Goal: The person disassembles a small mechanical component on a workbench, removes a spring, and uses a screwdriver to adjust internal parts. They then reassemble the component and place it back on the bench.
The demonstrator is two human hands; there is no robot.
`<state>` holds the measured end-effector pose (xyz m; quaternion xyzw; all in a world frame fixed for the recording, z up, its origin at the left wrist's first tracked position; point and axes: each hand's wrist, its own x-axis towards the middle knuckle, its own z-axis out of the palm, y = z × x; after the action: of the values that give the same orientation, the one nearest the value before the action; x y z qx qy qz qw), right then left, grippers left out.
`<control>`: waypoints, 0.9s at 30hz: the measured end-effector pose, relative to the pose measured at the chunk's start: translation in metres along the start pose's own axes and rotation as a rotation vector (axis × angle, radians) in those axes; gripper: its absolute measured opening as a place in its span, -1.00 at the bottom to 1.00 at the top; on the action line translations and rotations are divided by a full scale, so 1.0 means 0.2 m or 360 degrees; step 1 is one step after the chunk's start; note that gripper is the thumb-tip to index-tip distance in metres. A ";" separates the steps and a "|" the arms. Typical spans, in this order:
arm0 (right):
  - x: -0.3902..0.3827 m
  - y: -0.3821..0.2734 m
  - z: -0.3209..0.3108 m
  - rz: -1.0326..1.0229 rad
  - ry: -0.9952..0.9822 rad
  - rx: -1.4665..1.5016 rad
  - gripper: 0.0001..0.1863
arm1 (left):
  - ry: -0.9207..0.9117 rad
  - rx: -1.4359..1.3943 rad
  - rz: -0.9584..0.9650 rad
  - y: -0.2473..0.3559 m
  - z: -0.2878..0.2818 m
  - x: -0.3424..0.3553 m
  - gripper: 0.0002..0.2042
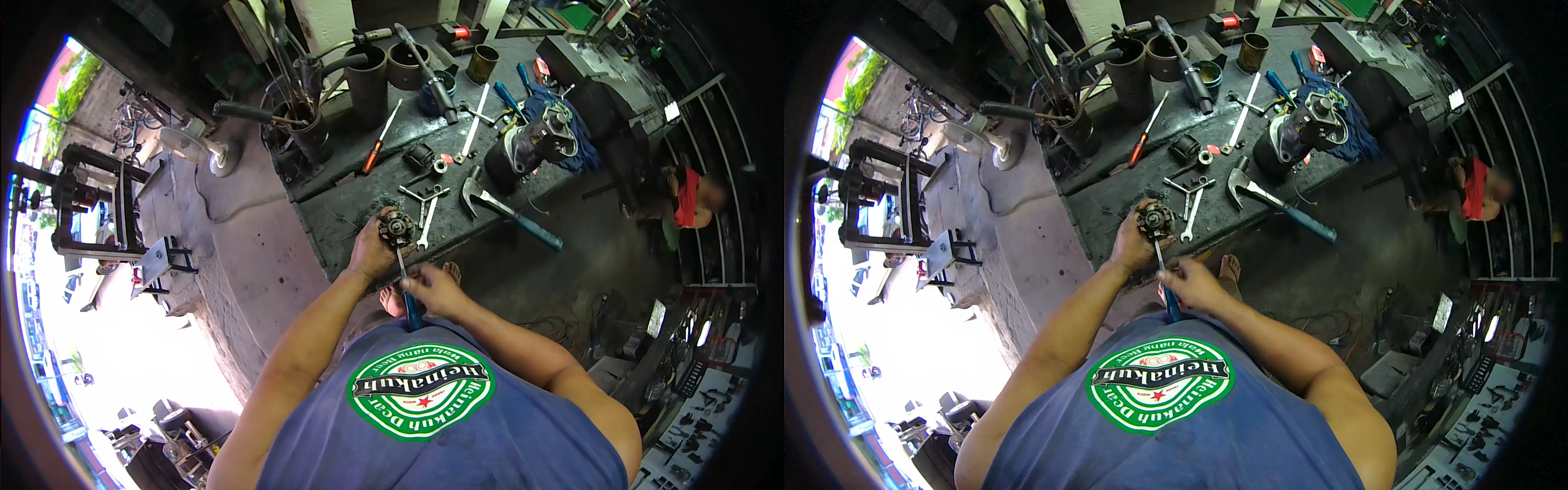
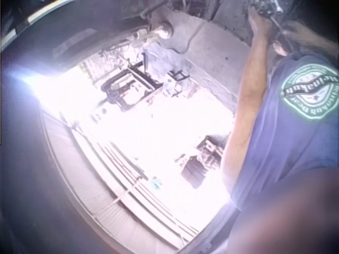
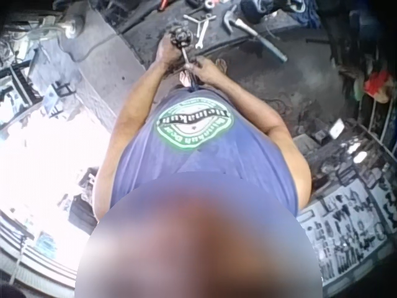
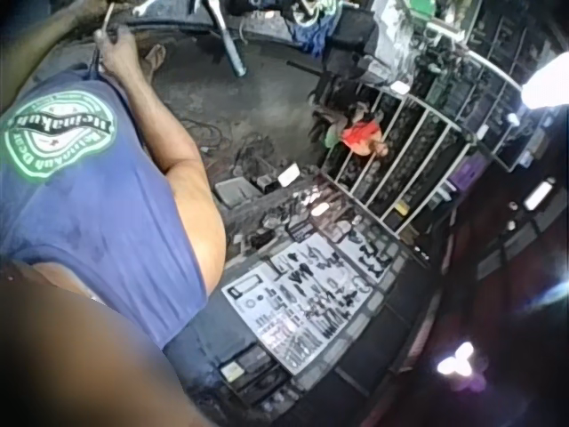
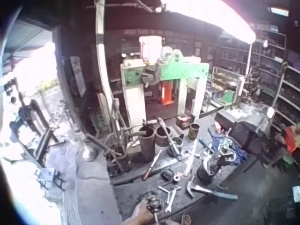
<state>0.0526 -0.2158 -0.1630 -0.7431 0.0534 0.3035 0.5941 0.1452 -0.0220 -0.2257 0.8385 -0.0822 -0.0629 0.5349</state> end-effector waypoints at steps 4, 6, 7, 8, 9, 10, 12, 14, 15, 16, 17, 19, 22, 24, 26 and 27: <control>-0.13 0.11 -0.03 -0.0145 -0.0355 -0.0306 -0.52 | 0.0032 -0.0005 0.0061 0.03 -0.01 -0.01 -0.13; -0.17 0.16 -0.09 -0.0061 -0.0419 -0.0332 -0.55 | 0.0031 -0.0031 0.0045 0.04 -0.01 0.00 -0.12; -0.16 0.18 -0.13 -0.0093 -0.0424 -0.0317 -0.56 | 0.0024 -0.0027 0.0044 0.04 -0.01 0.03 -0.12; -0.18 0.20 -0.15 -0.0031 -0.0458 -0.0142 -0.57 | 0.0020 -0.0039 0.0043 0.04 -0.01 0.03 -0.11; -0.19 0.22 -0.16 0.0051 -0.0386 -0.0017 -0.58 | -0.0028 -0.0029 -0.0003 0.04 -0.02 0.03 -0.10; -0.20 0.25 -0.15 0.0079 -0.0303 0.0142 -0.59 | -0.0063 -0.0035 -0.0017 0.04 -0.03 0.03 -0.08; -0.22 0.30 -0.16 0.0156 -0.0087 0.0142 -0.63 | -0.0128 -0.0052 -0.0002 0.04 -0.06 0.04 -0.05; -0.24 0.36 -0.16 0.0130 0.0036 0.0277 -0.64 | -0.0189 -0.0091 0.0013 0.03 -0.10 0.04 -0.03; -0.25 0.39 -0.17 0.0168 0.0100 0.0323 -0.64 | -0.0212 -0.0045 0.0043 0.04 -0.12 0.05 -0.01; -0.26 0.42 -0.17 0.0162 0.0149 0.0292 -0.61 | -0.0231 -0.0016 0.0039 0.04 -0.13 0.06 0.00; -0.25 0.44 -0.18 0.0155 0.0158 0.0193 -0.60 | -0.0269 0.0006 -0.0002 0.04 -0.14 0.07 0.01; -0.24 0.48 -0.20 0.0142 0.0178 -0.0016 -0.58 | -0.0316 0.0109 0.0012 0.06 -0.16 0.08 -0.04; -0.21 0.52 -0.19 0.0059 0.0192 -0.0059 -0.56 | -0.0303 0.0119 -0.0005 0.07 -0.16 0.08 -0.06; -0.19 0.52 -0.19 0.0039 0.0193 -0.0086 -0.55 | -0.0206 0.0111 0.0052 0.08 -0.14 0.06 -0.07; -0.17 0.52 -0.18 0.0056 0.0226 -0.0072 -0.54 | -0.0060 0.0114 0.0174 0.08 -0.10 0.04 -0.09; -0.16 0.51 -0.18 0.0014 0.0232 -0.0088 -0.53 | -0.0011 0.0140 0.0165 0.07 -0.08 0.04 -0.11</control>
<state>-0.0049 -0.2883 -0.2298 -0.7790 0.0914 0.2524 0.5666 0.1551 -0.0154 -0.2057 0.8556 -0.1299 -0.0343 0.4999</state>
